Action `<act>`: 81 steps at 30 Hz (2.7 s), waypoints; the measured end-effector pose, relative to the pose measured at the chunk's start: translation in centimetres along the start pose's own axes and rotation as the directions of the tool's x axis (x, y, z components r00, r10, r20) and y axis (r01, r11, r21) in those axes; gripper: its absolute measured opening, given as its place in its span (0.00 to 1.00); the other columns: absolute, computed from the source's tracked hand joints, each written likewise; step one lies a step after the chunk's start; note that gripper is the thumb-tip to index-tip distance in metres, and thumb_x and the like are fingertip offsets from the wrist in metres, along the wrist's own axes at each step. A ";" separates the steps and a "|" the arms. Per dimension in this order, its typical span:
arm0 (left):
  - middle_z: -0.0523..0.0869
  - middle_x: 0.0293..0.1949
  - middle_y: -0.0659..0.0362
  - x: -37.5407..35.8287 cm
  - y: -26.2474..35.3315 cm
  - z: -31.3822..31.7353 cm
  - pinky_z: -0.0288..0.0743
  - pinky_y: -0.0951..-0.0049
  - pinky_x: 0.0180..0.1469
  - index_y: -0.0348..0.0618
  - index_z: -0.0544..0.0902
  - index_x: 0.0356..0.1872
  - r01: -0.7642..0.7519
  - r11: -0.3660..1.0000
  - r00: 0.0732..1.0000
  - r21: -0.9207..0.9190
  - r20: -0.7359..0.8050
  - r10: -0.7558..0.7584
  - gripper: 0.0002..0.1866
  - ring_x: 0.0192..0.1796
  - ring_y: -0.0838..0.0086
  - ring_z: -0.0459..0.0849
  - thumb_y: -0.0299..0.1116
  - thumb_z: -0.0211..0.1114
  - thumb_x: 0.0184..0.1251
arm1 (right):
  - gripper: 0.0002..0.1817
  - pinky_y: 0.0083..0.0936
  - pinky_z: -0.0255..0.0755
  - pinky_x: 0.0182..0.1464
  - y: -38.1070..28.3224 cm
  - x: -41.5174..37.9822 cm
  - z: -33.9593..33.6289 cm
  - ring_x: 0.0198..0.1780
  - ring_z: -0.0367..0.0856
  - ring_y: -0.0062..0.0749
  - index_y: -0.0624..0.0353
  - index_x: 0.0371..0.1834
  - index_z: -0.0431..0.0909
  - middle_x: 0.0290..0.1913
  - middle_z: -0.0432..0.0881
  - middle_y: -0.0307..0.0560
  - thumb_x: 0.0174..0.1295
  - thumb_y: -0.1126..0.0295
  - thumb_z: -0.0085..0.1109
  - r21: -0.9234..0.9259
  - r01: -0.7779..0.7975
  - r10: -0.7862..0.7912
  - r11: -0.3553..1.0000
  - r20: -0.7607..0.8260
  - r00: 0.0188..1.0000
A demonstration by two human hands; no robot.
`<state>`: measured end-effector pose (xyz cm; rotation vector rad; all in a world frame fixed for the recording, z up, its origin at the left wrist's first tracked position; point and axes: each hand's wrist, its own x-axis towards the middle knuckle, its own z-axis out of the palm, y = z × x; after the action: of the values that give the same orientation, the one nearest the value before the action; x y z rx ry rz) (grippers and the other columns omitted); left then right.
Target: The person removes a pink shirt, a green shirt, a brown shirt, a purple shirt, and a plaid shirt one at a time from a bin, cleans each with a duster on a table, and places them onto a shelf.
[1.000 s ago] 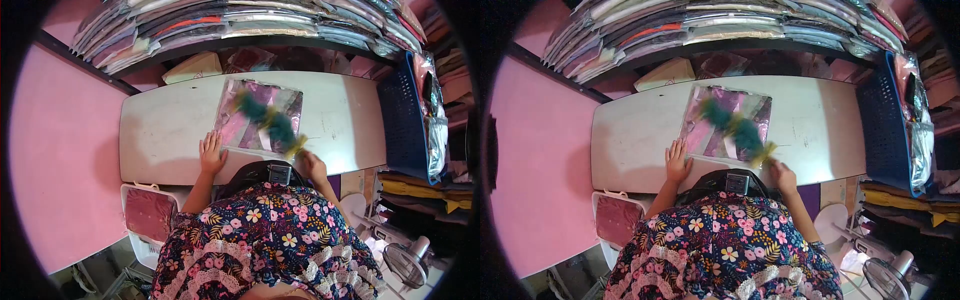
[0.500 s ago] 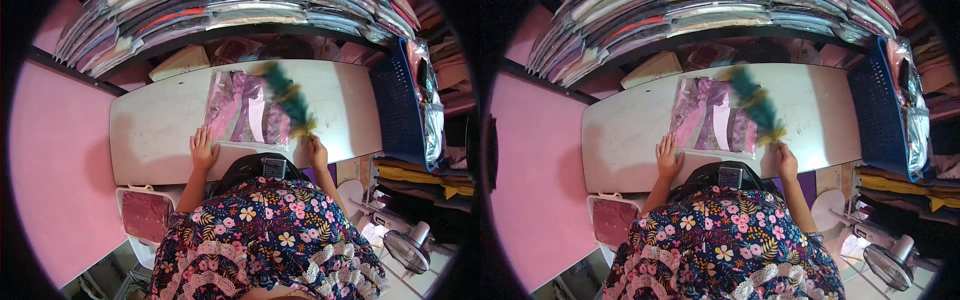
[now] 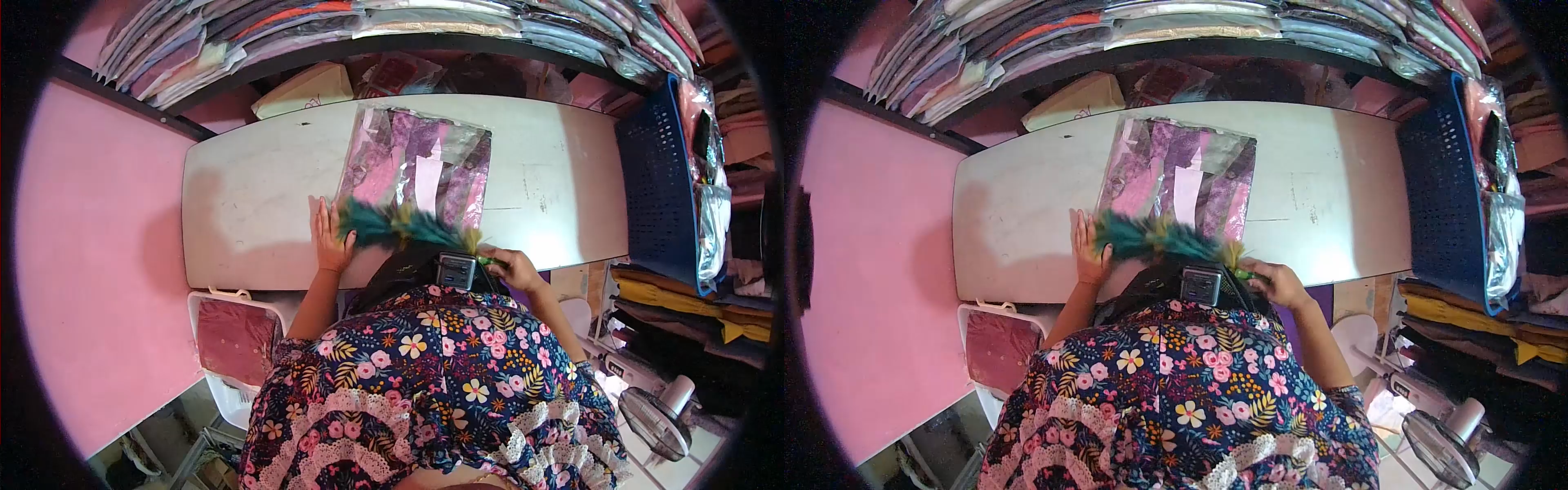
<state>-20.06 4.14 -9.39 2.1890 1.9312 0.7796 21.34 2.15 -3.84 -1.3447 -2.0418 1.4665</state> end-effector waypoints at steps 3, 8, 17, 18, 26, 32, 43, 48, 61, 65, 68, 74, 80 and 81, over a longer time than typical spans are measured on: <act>0.51 0.71 0.44 -0.3 0.2 -0.1 0.45 0.54 0.71 0.38 0.52 0.70 0.021 0.999 1.000 0.032 0.022 -0.021 0.41 0.72 0.52 0.51 0.43 0.57 0.58 | 0.19 0.29 0.69 0.56 0.8 0.2 0.9 0.54 0.78 0.39 0.57 0.55 0.74 0.54 0.79 0.49 0.58 0.72 0.59 0.189 -0.207 0.218 0.960 -0.037 0.975; 0.57 0.70 0.47 0.2 0.6 -0.5 0.47 0.55 0.70 0.38 0.55 0.69 -0.009 0.999 0.995 0.045 0.104 0.004 0.39 0.71 0.56 0.56 0.44 0.57 0.59 | 0.20 0.24 0.69 0.54 2.6 0.3 1.5 0.50 0.79 0.30 0.58 0.57 0.74 0.51 0.81 0.50 0.60 0.72 0.58 0.123 0.165 -0.160 0.979 -0.045 0.986; 0.64 0.67 0.52 0.3 1.2 -0.8 0.48 0.55 0.69 0.48 0.69 0.63 -0.075 0.983 0.992 0.169 0.117 0.056 0.28 0.68 0.58 0.61 0.37 0.57 0.60 | 0.20 0.27 0.74 0.45 -2.0 4.9 1.5 0.42 0.82 0.35 0.52 0.58 0.72 0.45 0.81 0.53 0.61 0.69 0.57 0.021 0.076 -0.066 0.997 -0.309 0.949; 0.64 0.67 0.53 0.4 1.2 -0.7 0.49 0.55 0.68 0.50 0.71 0.62 -0.074 0.982 0.992 0.175 0.116 0.054 0.26 0.68 0.58 0.62 0.36 0.57 0.60 | 0.20 0.31 0.74 0.44 -2.7 5.5 1.6 0.41 0.82 0.42 0.50 0.57 0.72 0.45 0.81 0.53 0.60 0.68 0.57 -0.166 0.029 -0.064 0.986 -0.207 0.976; 0.65 0.67 0.53 0.5 2.0 -0.6 0.50 0.56 0.68 0.51 0.72 0.61 -0.062 0.987 0.996 0.145 0.074 0.052 0.25 0.68 0.58 0.62 0.34 0.57 0.59 | 0.21 0.45 0.74 0.37 -2.7 9.3 0.7 0.36 0.80 0.54 0.47 0.56 0.72 0.37 0.81 0.58 0.57 0.66 0.56 -0.299 -0.158 -0.011 0.941 -0.494 0.870; 0.67 0.66 0.54 0.2 1.2 0.3 0.51 0.54 0.68 0.51 0.74 0.59 -0.082 0.982 0.996 0.168 0.052 0.075 0.24 0.67 0.59 0.63 0.38 0.59 0.58 | 0.21 0.45 0.75 0.35 -3.0 8.2 1.6 0.33 0.81 0.54 0.38 0.59 0.69 0.36 0.80 0.55 0.60 0.60 0.52 -0.497 0.050 -0.126 0.866 -0.120 0.985; 0.67 0.65 0.52 0.5 2.0 -0.4 0.52 0.56 0.67 0.47 0.74 0.59 -0.080 0.983 0.996 0.162 0.042 0.075 0.23 0.66 0.57 0.65 0.35 0.57 0.59 | 0.21 0.44 0.74 0.32 -0.9 5.1 1.0 0.30 0.79 0.52 0.40 0.59 0.69 0.34 0.78 0.53 0.61 0.65 0.52 -0.470 -0.109 -0.085 0.876 -0.374 0.924; 0.68 0.65 0.51 0.5 2.3 -0.6 0.53 0.57 0.67 0.46 0.73 0.59 -0.085 0.986 0.995 0.145 0.054 0.078 0.24 0.66 0.57 0.64 0.34 0.57 0.59 | 0.21 0.44 0.74 0.33 2.2 3.9 2.0 0.31 0.80 0.52 0.39 0.58 0.70 0.36 0.79 0.51 0.60 0.63 0.53 -0.385 -0.302 0.026 0.872 -0.579 0.815; 0.82 0.46 0.49 6.0 -1.9 -0.3 0.76 0.62 0.41 0.40 0.77 0.46 0.541 0.840 0.705 0.028 0.529 -0.472 0.17 0.45 0.61 0.82 0.36 0.64 0.57 | 0.33 0.49 0.60 0.58 5.5 2.6 -2.2 0.63 0.62 0.51 0.38 0.64 0.65 0.60 0.67 0.52 0.52 0.67 0.60 -0.336 -0.605 -0.040 0.722 -0.893 0.448; 0.81 0.37 0.59 7.9 -0.3 -2.9 0.75 0.70 0.40 0.45 0.76 0.40 0.786 -0.006 0.591 -0.618 0.755 -0.283 0.09 0.38 0.72 0.79 0.33 0.57 0.61 | 0.37 0.49 0.54 0.62 3.6 3.8 -1.2 0.65 0.60 0.51 0.42 0.64 0.65 0.62 0.65 0.52 0.47 0.72 0.63 -0.365 -0.477 -0.087 0.800 -0.855 0.511; 0.79 0.34 0.62 10.7 2.7 -7.7 0.73 0.75 0.42 0.45 0.74 0.40 0.531 -0.163 0.750 -0.832 0.551 -0.367 0.07 0.37 0.76 0.77 0.29 0.52 0.62 | 0.32 0.47 0.57 0.62 2.4 4.5 -1.5 0.62 0.63 0.52 0.46 0.62 0.67 0.61 0.65 0.55 0.49 0.75 0.61 -0.311 -0.311 -0.090 0.898 -0.822 0.563; 0.75 0.33 0.67 13.2 10.8 -18.9 0.68 0.80 0.37 0.44 0.71 0.44 0.171 0.261 0.927 -0.950 0.066 -0.370 0.13 0.34 0.84 0.73 0.22 0.53 0.56 | 0.29 0.42 0.62 0.60 2.4 5.8 -1.7 0.58 0.67 0.56 0.54 0.60 0.69 0.57 0.69 0.57 0.50 0.78 0.58 -0.333 -0.136 -0.214 0.933 -0.819 0.532; 0.74 0.31 0.64 15.9 14.0 -20.5 0.68 0.80 0.34 0.39 0.71 0.42 -0.013 0.679 0.996 -0.734 -0.072 -0.058 0.13 0.35 0.83 0.74 0.20 0.54 0.52 | 0.23 0.33 0.70 0.52 2.7 7.0 -0.7 0.52 0.74 0.49 0.57 0.56 0.71 0.54 0.72 0.58 0.54 0.80 0.55 -0.227 0.003 -0.189 0.974 -0.802 0.567; 0.75 0.32 0.63 17.1 14.6 -19.7 0.69 0.79 0.34 0.38 0.71 0.41 -0.002 0.698 0.999 -0.716 -0.026 -0.023 0.13 0.35 0.82 0.74 0.21 0.56 0.53 | 0.23 0.33 0.70 0.52 2.2 7.3 -0.6 0.52 0.74 0.49 0.57 0.56 0.71 0.54 0.72 0.58 0.54 0.80 0.55 -0.223 -0.006 -0.178 0.975 -0.794 0.581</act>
<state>-14.98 13.05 18.65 1.6628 1.2907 1.3009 19.08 8.49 -7.43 -1.5586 -1.5840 0.3949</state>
